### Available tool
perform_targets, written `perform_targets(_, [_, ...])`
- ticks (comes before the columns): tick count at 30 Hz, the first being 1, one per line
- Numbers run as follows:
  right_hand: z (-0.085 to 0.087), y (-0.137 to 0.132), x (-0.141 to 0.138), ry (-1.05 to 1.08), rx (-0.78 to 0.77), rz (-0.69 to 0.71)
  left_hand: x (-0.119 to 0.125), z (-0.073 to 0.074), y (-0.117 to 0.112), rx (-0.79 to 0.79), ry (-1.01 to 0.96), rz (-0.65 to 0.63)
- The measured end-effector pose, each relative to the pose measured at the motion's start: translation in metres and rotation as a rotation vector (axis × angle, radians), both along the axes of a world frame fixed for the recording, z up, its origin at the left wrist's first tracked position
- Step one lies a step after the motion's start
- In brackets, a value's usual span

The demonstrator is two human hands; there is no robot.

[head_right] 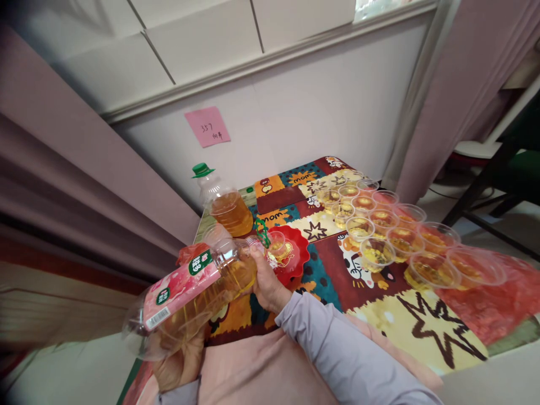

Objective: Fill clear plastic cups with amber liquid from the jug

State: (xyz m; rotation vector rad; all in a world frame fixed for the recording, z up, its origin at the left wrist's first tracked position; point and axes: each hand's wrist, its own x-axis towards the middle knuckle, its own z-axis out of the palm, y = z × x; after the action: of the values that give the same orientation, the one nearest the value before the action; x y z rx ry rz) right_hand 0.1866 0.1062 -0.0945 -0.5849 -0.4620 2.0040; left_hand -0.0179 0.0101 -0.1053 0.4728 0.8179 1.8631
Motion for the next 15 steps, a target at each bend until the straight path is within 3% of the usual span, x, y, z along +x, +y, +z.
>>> perform_targets(8, [-0.005,0.002,-0.003,-0.004,0.029,-0.002,0.001,0.013,0.001,-0.084,0.152,-0.039])
perform_targets(15, [-0.007,0.002,-0.002,-0.001,0.029,-0.002,0.001,-0.002,0.003,-0.036,0.112,0.003])
